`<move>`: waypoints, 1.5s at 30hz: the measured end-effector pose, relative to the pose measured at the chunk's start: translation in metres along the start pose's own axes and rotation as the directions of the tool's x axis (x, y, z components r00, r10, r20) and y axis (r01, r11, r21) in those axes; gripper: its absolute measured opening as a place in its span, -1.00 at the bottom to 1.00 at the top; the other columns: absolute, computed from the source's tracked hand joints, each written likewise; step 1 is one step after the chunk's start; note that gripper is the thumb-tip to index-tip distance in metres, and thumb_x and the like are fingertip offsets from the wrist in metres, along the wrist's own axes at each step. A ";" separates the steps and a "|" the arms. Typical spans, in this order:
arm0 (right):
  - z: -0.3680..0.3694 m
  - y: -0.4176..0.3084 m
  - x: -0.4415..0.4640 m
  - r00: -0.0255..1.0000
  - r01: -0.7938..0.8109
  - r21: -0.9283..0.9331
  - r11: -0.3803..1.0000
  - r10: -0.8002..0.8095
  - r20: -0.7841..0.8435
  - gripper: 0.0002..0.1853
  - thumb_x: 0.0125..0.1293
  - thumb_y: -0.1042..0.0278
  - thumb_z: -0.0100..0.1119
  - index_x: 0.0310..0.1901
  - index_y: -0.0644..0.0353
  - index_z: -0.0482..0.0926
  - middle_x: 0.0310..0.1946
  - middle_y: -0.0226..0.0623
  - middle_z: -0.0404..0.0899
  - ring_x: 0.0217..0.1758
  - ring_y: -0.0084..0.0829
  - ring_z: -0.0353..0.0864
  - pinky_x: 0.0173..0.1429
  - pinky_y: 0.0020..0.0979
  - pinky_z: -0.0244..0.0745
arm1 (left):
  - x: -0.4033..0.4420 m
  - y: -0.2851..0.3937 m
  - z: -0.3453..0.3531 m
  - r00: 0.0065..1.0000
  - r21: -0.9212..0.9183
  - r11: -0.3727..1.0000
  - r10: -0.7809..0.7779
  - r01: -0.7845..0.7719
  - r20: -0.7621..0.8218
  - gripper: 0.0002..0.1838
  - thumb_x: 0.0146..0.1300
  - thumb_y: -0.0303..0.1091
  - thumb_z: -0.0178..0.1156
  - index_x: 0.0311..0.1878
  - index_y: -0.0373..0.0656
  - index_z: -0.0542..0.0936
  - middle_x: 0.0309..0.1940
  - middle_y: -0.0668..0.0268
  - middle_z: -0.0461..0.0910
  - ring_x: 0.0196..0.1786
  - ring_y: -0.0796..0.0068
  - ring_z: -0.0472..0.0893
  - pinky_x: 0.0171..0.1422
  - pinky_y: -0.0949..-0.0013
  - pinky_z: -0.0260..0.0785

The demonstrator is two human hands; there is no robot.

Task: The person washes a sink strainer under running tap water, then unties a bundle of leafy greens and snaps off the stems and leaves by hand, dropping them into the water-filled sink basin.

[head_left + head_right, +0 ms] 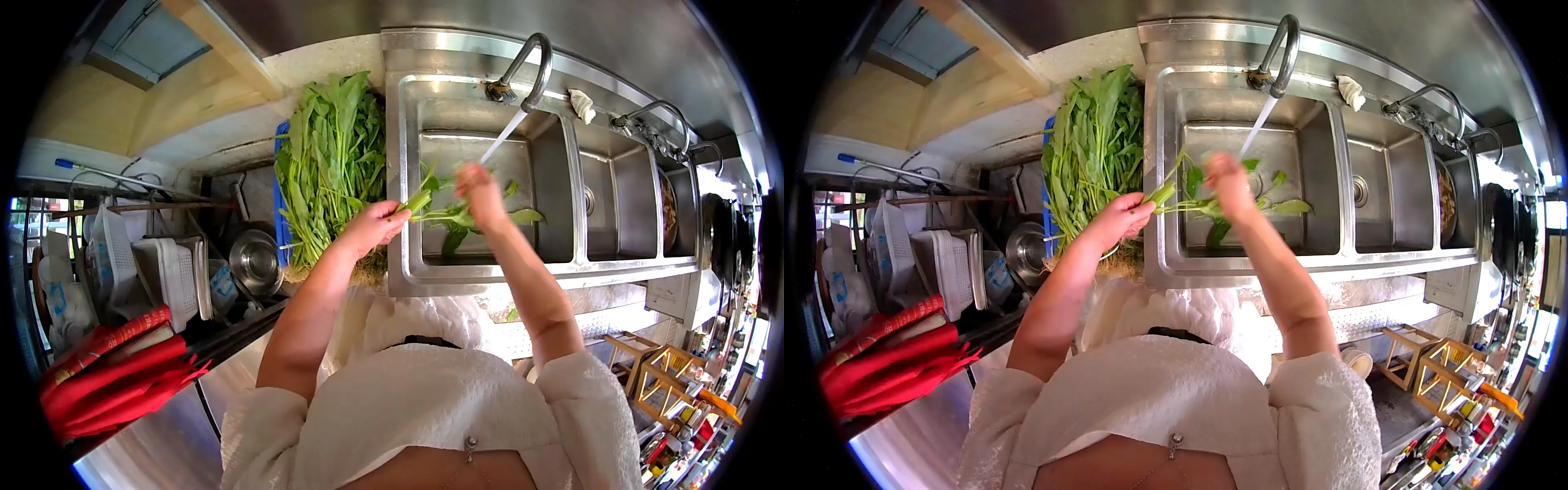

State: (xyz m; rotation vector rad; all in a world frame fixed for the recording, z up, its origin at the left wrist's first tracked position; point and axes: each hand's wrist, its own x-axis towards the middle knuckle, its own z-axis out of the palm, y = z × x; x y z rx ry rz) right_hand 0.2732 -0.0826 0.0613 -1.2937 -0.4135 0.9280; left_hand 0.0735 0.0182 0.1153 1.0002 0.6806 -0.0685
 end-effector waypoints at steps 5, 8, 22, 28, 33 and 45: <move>-0.042 0.004 0.028 0.752 0.284 -0.959 0.007 -0.623 0.218 -0.78 0.15 0.23 0.04 -0.26 0.19 0.49 -0.48 -0.29 0.50 -0.32 -0.31 0.47 -0.27 -0.36 0.36 | -0.001 -0.004 -0.006 0.995 0.025 0.996 -0.080 0.082 -0.057 -0.84 0.24 -0.21 -0.02 -0.37 -0.05 0.36 -0.70 0.61 0.14 -0.67 0.78 0.07 -0.60 0.64 -0.11; 0.002 -0.024 -0.007 0.763 0.574 -0.800 0.175 -0.470 0.444 -0.83 0.10 0.29 0.06 -0.34 0.17 0.53 -0.42 -0.29 0.53 -0.22 -0.22 0.45 -0.18 -0.23 0.35 | 0.005 -0.001 0.000 0.998 0.001 0.999 -0.040 0.040 -0.043 -0.84 0.24 -0.21 -0.03 -0.36 -0.07 0.36 -0.69 0.60 0.14 -0.68 0.78 0.05 -0.61 0.64 -0.12; -0.011 0.019 -0.005 0.922 0.165 -0.906 0.389 -0.388 0.002 -0.85 0.12 0.28 -0.01 -0.42 0.16 0.47 -0.44 -0.20 0.47 -0.42 -0.13 0.48 -0.31 -0.21 0.40 | 0.010 -0.021 0.045 0.807 0.918 0.390 0.562 -0.064 -0.182 -0.80 0.16 -0.27 0.01 -0.20 -0.14 0.34 -0.56 0.17 0.50 -0.49 0.23 0.53 -0.48 0.25 0.30; -0.020 -0.009 -0.001 0.909 0.187 -0.967 0.171 -0.404 0.105 -0.68 0.13 0.27 -0.01 -0.05 0.09 0.43 -0.01 -0.20 0.37 -0.04 -0.18 0.41 0.01 -0.18 0.28 | -0.035 -0.049 0.008 0.860 -0.020 0.961 0.236 -0.274 -0.452 -0.75 0.22 -0.36 -0.02 -0.05 -0.16 0.32 -0.43 0.32 0.51 -0.53 0.56 0.47 -0.49 0.50 0.31; 0.028 0.034 -0.016 0.908 0.415 -0.857 0.306 -0.205 0.366 -0.80 0.14 0.30 -0.07 -0.24 0.09 0.50 -0.35 -0.18 0.53 -0.30 -0.16 0.51 -0.19 -0.20 0.40 | -0.106 -0.112 -0.082 0.657 -0.351 0.814 0.049 -0.463 -0.753 -0.80 0.04 -0.57 0.04 -0.23 -0.14 0.35 -0.54 0.31 0.44 -0.57 0.49 0.45 -0.56 0.45 0.31; 0.235 0.151 -0.047 0.910 0.276 -0.958 0.074 0.300 0.285 -0.60 0.00 -0.01 0.11 -0.32 0.19 0.43 -0.42 -0.21 0.55 -0.32 -0.21 0.55 -0.27 -0.21 0.42 | -0.131 -0.148 -0.100 0.392 -0.326 0.758 -0.101 -0.565 -0.914 -0.83 0.03 -0.38 0.21 -0.41 -0.11 0.38 -0.75 0.51 0.19 -0.75 0.67 0.17 -0.69 0.55 -0.01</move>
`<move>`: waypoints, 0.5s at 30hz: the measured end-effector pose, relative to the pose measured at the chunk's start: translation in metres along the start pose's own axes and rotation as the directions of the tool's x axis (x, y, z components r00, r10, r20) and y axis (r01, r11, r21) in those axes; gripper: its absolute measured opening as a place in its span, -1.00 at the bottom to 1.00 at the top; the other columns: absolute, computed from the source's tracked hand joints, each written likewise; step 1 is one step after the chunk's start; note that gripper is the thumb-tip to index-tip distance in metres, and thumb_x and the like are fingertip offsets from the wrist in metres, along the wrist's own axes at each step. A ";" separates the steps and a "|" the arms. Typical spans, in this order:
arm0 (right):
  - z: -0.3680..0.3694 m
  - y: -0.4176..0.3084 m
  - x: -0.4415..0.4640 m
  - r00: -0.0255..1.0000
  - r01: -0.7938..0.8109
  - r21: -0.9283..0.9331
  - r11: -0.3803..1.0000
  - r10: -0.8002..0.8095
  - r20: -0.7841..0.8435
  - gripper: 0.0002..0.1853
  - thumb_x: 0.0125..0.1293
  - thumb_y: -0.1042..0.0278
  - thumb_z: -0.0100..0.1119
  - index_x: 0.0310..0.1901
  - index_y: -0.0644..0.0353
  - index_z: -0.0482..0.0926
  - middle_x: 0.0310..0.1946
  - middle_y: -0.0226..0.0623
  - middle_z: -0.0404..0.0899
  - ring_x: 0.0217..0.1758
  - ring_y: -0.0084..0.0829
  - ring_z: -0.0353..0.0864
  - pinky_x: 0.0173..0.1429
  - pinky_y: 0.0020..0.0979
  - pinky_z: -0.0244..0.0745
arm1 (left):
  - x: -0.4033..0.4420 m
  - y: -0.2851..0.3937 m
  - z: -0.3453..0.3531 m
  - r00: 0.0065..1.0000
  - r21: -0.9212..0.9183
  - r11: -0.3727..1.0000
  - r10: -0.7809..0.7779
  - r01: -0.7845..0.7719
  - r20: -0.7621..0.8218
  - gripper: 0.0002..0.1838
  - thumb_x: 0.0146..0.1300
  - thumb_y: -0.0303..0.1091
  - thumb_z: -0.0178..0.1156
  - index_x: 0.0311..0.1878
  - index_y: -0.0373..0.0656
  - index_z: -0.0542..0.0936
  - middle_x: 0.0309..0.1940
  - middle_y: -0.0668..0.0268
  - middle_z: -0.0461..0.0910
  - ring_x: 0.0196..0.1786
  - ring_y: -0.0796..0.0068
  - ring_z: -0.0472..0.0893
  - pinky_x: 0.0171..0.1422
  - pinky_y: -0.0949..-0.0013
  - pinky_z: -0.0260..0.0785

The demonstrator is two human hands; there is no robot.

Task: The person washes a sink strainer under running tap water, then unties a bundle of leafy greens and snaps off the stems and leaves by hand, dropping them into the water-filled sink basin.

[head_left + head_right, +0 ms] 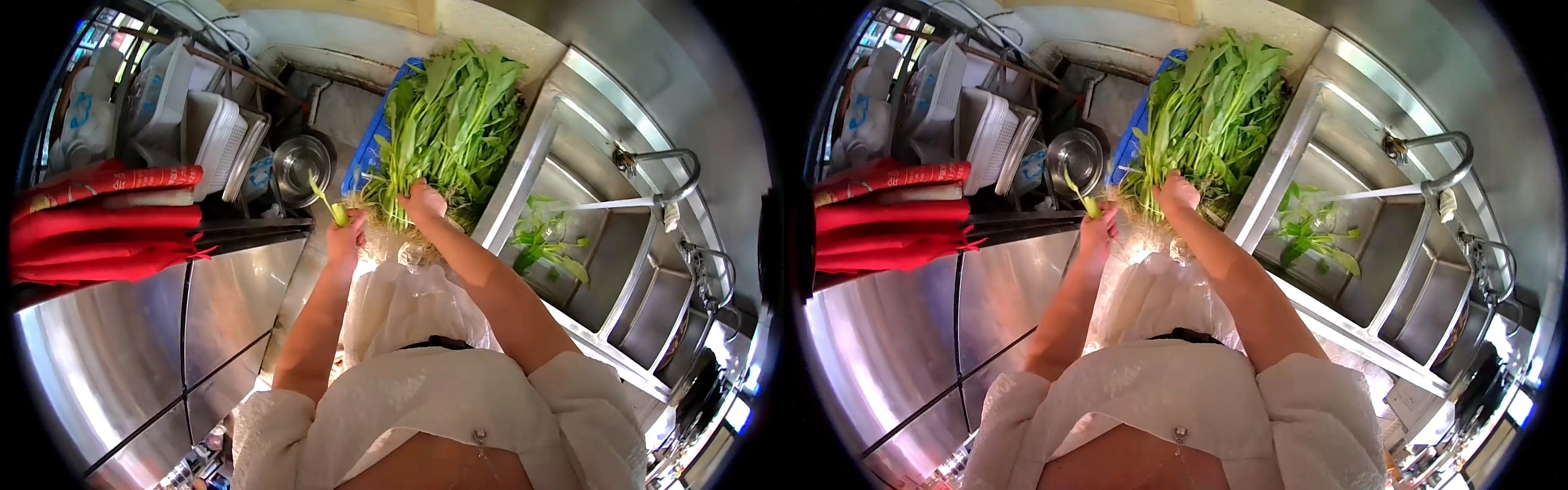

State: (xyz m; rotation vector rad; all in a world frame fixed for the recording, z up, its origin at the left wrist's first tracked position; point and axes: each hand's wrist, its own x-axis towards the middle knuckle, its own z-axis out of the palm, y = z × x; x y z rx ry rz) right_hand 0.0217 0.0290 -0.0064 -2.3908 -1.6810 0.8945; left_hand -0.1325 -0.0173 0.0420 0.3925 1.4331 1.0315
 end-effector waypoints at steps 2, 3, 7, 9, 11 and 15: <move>0.010 0.007 0.006 0.998 0.069 0.028 0.997 -0.069 -0.012 -0.61 -0.02 -0.02 0.13 -0.33 0.16 0.43 -0.43 -0.23 0.55 -0.30 -0.22 0.54 -0.25 -0.22 0.41 | 0.000 -0.003 -0.001 1.000 -0.024 1.000 0.011 -0.011 0.010 -0.86 0.03 -0.38 0.21 -0.41 -0.14 0.43 -0.76 0.50 0.24 -0.75 0.69 0.19 -0.71 0.57 -0.02; 0.005 0.009 0.005 0.999 0.047 0.079 0.996 -0.049 0.024 -0.61 -0.03 -0.02 0.14 -0.33 0.16 0.43 -0.41 -0.22 0.54 -0.29 -0.21 0.54 -0.25 -0.23 0.41 | 0.004 -0.005 -0.001 0.994 0.059 0.997 0.042 -0.048 0.097 -0.88 0.04 -0.38 0.20 -0.39 -0.15 0.47 -0.77 0.50 0.25 -0.76 0.70 0.19 -0.71 0.57 -0.02; -0.002 0.000 -0.006 1.000 -0.014 0.112 0.994 0.015 -0.008 -0.61 -0.08 0.01 0.15 -0.32 0.15 0.43 -0.34 -0.21 0.54 -0.26 -0.18 0.53 -0.25 -0.23 0.41 | 0.021 -0.018 0.019 0.958 0.161 0.986 0.004 -0.052 0.288 -0.89 0.08 -0.36 0.17 -0.36 -0.18 0.54 -0.82 0.49 0.27 -0.81 0.71 0.17 -0.76 0.56 -0.05; 0.000 -0.002 -0.005 0.999 -0.045 0.042 0.998 0.045 -0.009 -0.58 -0.10 0.01 0.14 -0.29 0.17 0.42 -0.33 -0.18 0.54 -0.24 -0.16 0.53 -0.22 -0.22 0.42 | 0.027 -0.026 0.026 0.965 0.279 0.959 -0.033 -0.043 0.262 -0.89 0.07 -0.35 0.17 -0.42 -0.19 0.52 -0.83 0.45 0.30 -0.83 0.68 0.21 -0.78 0.55 -0.04; -0.011 -0.006 -0.005 0.995 -0.100 0.038 0.994 0.099 0.022 -0.56 -0.10 0.00 0.15 -0.27 0.17 0.43 -0.31 -0.17 0.54 -0.24 -0.16 0.53 -0.21 -0.22 0.42 | 0.043 -0.044 0.015 0.988 0.406 0.912 -0.012 -0.052 0.154 -0.88 0.06 -0.35 0.17 -0.42 -0.19 0.50 -0.82 0.44 0.31 -0.84 0.67 0.21 -0.79 0.53 -0.03; -0.022 0.019 -0.002 0.984 -0.175 0.166 0.970 0.177 0.008 -0.57 -0.11 0.06 0.15 -0.26 0.22 0.47 -0.37 -0.14 0.55 -0.28 -0.22 0.56 -0.22 -0.25 0.44 | 0.059 -0.067 -0.007 0.994 0.600 0.794 0.047 -0.098 0.099 -0.85 0.02 -0.31 0.19 -0.47 -0.17 0.48 -0.79 0.40 0.37 -0.82 0.64 0.28 -0.79 0.50 0.02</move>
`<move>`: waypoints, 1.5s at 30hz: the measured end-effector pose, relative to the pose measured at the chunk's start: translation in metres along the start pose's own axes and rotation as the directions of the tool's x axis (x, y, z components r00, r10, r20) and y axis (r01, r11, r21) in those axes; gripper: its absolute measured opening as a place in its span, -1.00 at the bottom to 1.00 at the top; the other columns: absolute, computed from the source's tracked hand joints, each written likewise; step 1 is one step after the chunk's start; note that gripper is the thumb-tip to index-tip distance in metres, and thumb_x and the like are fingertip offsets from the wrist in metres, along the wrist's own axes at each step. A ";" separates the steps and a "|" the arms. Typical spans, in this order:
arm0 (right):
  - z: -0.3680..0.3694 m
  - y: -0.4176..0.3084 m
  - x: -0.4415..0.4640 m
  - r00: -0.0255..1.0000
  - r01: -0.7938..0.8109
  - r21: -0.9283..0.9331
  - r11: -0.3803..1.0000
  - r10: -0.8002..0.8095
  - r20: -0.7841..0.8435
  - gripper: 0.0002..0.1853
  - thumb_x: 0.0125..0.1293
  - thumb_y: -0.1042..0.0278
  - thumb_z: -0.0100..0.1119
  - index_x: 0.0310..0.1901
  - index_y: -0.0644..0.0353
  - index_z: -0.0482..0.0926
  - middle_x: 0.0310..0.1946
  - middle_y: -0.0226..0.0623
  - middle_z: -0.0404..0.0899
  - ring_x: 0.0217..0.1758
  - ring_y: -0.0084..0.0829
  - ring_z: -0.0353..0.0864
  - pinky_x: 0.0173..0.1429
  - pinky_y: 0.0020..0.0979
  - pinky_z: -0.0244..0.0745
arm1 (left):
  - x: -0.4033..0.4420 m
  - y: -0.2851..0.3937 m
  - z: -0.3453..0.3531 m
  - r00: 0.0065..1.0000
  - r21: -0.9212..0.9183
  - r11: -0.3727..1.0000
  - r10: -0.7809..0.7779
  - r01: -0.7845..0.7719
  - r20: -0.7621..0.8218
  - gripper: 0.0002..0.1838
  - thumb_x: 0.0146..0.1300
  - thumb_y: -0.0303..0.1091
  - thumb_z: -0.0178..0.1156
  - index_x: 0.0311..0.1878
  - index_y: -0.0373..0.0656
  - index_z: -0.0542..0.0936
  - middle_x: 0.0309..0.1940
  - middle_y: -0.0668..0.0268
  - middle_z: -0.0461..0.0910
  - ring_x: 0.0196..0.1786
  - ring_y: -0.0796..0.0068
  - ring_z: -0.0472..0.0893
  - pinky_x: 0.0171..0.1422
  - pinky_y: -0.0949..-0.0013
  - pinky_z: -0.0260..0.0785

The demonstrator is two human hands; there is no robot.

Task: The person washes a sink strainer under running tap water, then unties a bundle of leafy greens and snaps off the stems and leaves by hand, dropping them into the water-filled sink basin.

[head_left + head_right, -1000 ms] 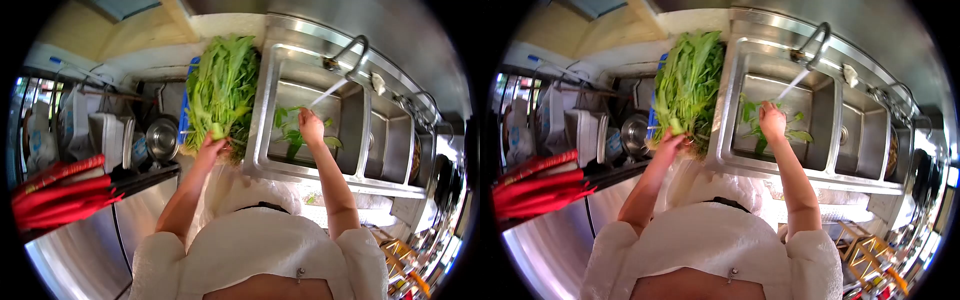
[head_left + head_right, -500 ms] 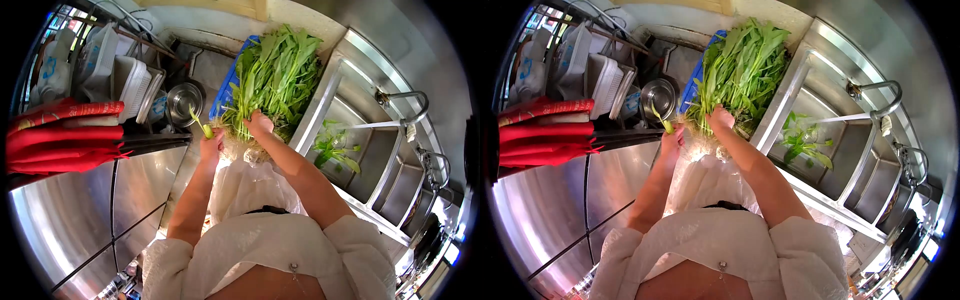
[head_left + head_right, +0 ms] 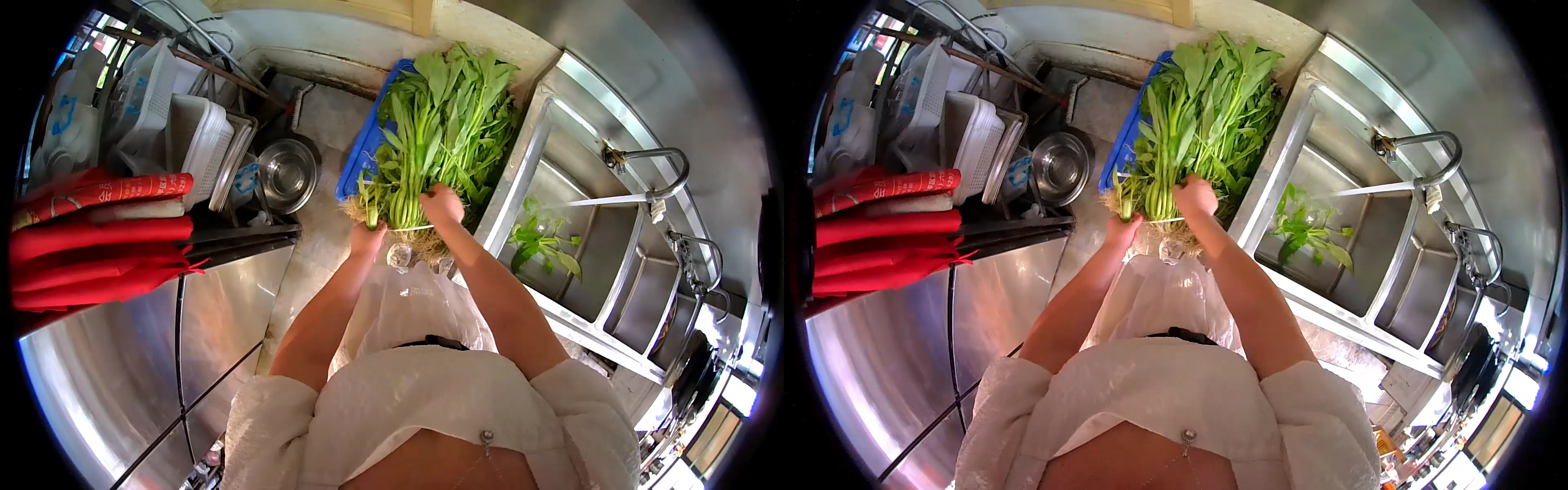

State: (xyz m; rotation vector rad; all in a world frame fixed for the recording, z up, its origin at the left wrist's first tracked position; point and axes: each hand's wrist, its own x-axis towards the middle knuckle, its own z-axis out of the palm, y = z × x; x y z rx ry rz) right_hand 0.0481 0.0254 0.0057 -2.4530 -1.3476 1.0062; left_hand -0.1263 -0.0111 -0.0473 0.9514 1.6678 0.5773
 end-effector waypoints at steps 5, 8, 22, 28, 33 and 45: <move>0.010 0.027 0.010 0.987 0.130 0.322 0.938 -0.092 -0.129 -0.70 -0.06 0.15 0.12 -0.35 0.18 0.53 -0.52 -0.19 0.55 -0.43 -0.29 0.57 -0.31 -0.34 0.45 | -0.009 0.008 0.012 0.954 -0.008 0.954 0.300 -0.300 -0.012 -0.84 0.05 -0.30 0.17 -0.44 -0.18 0.49 -0.73 0.36 0.43 -0.84 0.63 0.28 -0.80 0.52 0.02; 0.001 -0.020 -0.023 0.997 0.080 0.019 0.997 -0.080 0.014 -0.62 -0.06 0.05 0.17 -0.36 0.24 0.49 -0.45 -0.15 0.55 -0.35 -0.25 0.56 -0.27 -0.30 0.45 | -0.020 0.029 0.016 0.911 -0.216 0.955 -0.103 0.203 0.400 -0.82 0.09 -0.25 0.15 -0.41 -0.17 0.52 -0.68 0.29 0.49 -0.81 0.69 0.27 -0.80 0.54 0.04; -0.074 0.007 -0.018 0.958 -0.181 0.853 0.489 -0.109 0.266 -0.58 0.05 0.34 0.18 -0.05 0.31 0.37 -0.42 -0.37 0.45 -0.48 -0.57 0.43 -0.43 -0.52 0.40 | -0.056 0.050 -0.006 0.995 -0.332 0.943 0.002 0.032 0.101 -0.82 0.08 -0.27 0.18 -0.36 -0.18 0.52 -0.65 0.39 0.44 -0.80 0.74 0.19 -0.76 0.60 -0.06; -0.112 0.015 -0.020 0.965 -0.037 0.972 0.231 -0.244 0.095 -0.69 0.09 0.31 0.17 -0.17 0.29 0.45 -0.40 -0.37 0.49 -0.42 -0.53 0.48 -0.40 -0.53 0.43 | -0.089 0.148 0.021 0.937 -0.419 0.908 0.153 -0.008 0.315 -0.83 0.14 -0.31 0.11 -0.34 -0.24 0.52 -0.63 0.36 0.46 -0.78 0.68 0.25 -0.75 0.57 -0.02; -0.075 0.059 -0.016 0.956 0.274 0.355 0.894 -0.214 -0.200 -0.80 0.09 0.35 0.15 -0.25 0.21 0.50 -0.44 -0.37 0.54 -0.48 -0.44 0.53 -0.42 -0.54 0.43 | -0.067 0.118 0.061 0.963 -0.301 0.925 -0.174 0.232 0.206 -0.75 0.10 -0.17 0.16 -0.44 -0.18 0.49 -0.79 0.42 0.33 -0.86 0.66 0.18 -0.78 0.55 -0.05; -0.135 0.072 -0.088 0.992 0.050 0.983 0.178 -0.122 -0.029 -0.83 0.19 0.31 0.07 -0.31 0.24 0.43 -0.42 -0.32 0.52 -0.46 -0.57 0.53 -0.46 -0.60 0.44 | -0.119 0.164 0.064 0.852 -0.235 0.972 0.127 -0.004 0.508 -0.76 0.15 -0.20 0.10 -0.35 -0.21 0.53 -0.62 0.35 0.52 -0.79 0.74 0.21 -0.76 0.62 -0.01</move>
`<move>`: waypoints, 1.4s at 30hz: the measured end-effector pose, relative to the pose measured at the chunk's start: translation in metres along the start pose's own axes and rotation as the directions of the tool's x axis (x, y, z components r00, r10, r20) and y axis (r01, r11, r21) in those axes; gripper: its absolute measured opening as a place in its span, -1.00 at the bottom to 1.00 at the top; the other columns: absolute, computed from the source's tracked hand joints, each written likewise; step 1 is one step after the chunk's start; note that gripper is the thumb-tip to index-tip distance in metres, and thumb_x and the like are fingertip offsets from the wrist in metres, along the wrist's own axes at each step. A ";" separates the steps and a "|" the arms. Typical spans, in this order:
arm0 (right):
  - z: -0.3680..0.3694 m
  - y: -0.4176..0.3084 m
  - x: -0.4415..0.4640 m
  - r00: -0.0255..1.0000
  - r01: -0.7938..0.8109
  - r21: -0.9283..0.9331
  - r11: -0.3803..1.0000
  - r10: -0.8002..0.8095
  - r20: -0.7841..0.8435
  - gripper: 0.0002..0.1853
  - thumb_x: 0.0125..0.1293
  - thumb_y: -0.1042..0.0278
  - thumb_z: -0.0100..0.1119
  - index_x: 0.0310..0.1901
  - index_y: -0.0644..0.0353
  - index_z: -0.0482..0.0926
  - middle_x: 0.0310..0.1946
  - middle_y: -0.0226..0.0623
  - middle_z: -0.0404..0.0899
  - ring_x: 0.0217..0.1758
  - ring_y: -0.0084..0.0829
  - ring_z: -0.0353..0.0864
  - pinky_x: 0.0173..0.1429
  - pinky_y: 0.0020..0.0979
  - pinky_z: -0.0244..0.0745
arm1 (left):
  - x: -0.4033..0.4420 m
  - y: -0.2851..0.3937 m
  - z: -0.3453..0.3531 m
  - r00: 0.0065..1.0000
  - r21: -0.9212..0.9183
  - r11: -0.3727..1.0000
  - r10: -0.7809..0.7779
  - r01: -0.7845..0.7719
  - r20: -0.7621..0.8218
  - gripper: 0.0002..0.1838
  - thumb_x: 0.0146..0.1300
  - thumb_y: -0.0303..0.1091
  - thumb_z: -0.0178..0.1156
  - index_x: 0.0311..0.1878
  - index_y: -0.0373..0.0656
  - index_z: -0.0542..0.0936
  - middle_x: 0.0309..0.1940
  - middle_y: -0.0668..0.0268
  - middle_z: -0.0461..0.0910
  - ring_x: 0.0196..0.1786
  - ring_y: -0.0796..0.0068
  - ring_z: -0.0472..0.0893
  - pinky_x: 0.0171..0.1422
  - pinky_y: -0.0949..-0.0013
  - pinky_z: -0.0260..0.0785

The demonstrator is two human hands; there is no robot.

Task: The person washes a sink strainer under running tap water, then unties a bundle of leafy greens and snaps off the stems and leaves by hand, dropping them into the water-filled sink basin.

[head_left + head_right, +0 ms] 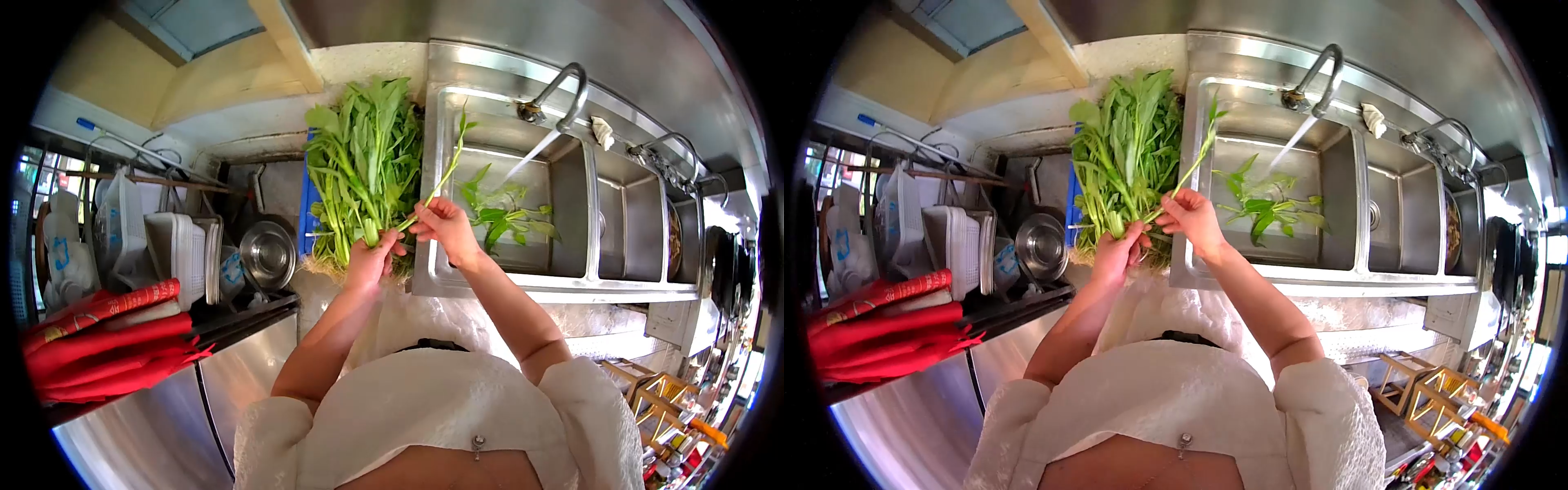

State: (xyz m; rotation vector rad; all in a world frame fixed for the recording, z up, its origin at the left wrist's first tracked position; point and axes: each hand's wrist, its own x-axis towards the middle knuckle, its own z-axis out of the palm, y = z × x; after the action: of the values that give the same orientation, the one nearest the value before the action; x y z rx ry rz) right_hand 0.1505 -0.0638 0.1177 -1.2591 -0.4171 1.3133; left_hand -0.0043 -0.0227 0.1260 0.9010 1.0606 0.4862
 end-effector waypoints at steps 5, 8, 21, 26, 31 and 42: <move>-0.039 -0.029 -0.025 0.727 0.299 -0.936 0.185 -0.679 0.098 -0.84 0.04 0.38 0.09 -0.28 0.11 0.47 -0.34 -0.33 0.49 -0.42 -0.23 0.49 -0.37 -0.38 0.40 | 0.008 0.016 0.006 0.966 0.321 0.912 0.234 -0.256 0.108 -0.79 0.17 -0.25 0.07 -0.35 -0.22 0.54 -0.66 0.42 0.47 -0.77 0.77 0.18 -0.71 0.64 -0.05; -0.062 -0.061 -0.018 0.508 0.342 -0.913 -0.222 -0.773 0.379 -0.80 0.00 0.45 0.06 -0.27 0.06 0.49 -0.38 -0.49 0.44 -0.21 -0.36 0.41 -0.22 -0.35 0.32 | 0.008 0.032 0.014 0.959 0.409 0.869 0.231 -0.279 0.163 -0.77 0.16 -0.28 0.07 -0.40 -0.26 0.55 -0.67 0.39 0.50 -0.55 0.67 0.39 -0.41 0.56 0.19; -0.165 -0.024 0.024 0.814 0.360 -0.415 0.836 -0.499 -0.299 -0.84 0.17 0.39 -0.02 -0.42 0.23 0.56 -0.49 -0.24 0.58 -0.47 -0.26 0.53 -0.25 -0.39 0.42 | 0.030 0.023 0.069 0.969 0.130 0.972 0.170 -0.194 0.178 -0.76 0.17 -0.27 0.06 -0.50 -0.23 0.51 -0.73 0.39 0.44 -0.79 0.76 0.18 -0.71 0.63 -0.07; -0.124 -0.049 -0.015 0.623 0.197 -0.980 0.037 -0.776 0.096 -0.73 0.03 0.42 0.03 -0.17 0.11 0.47 -0.10 -0.25 0.44 -0.13 -0.26 0.47 -0.02 -0.34 0.36 | 0.040 0.018 0.084 0.977 0.221 0.958 0.149 -0.181 0.150 -0.75 0.15 -0.27 0.07 -0.53 -0.24 0.53 -0.75 0.40 0.43 -0.77 0.73 0.23 -0.68 0.60 -0.02; -0.092 -0.025 -0.023 0.748 0.432 -0.902 -0.014 -0.553 0.367 -0.90 0.07 0.45 -0.04 -0.34 0.19 0.44 -0.30 -0.19 0.46 -0.23 -0.20 0.46 -0.16 -0.33 0.36 | 0.047 0.001 0.101 0.976 0.240 0.949 0.175 -0.203 0.132 -0.77 0.16 -0.24 0.09 -0.48 -0.20 0.51 -0.73 0.40 0.42 -0.82 0.75 0.17 -0.76 0.63 -0.10; -0.106 0.037 0.045 0.736 0.330 -0.942 -0.067 -0.606 0.301 -0.80 0.16 0.28 -0.07 -0.23 0.16 0.44 -0.31 -0.09 0.45 -0.28 -0.16 0.49 -0.23 -0.21 0.43 | 0.007 -0.026 -0.034 0.919 -0.304 0.917 0.134 -0.257 -0.371 -0.89 0.09 -0.44 0.04 -0.51 -0.25 0.43 -0.55 0.22 0.50 -0.45 0.38 0.56 -0.47 0.38 0.43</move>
State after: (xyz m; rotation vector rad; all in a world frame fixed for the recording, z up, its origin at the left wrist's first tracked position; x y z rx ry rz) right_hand 0.2340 -0.0804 0.0314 -2.0133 -1.6415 0.0041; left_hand -0.0333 -0.0188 0.0939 0.6199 1.1543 1.0002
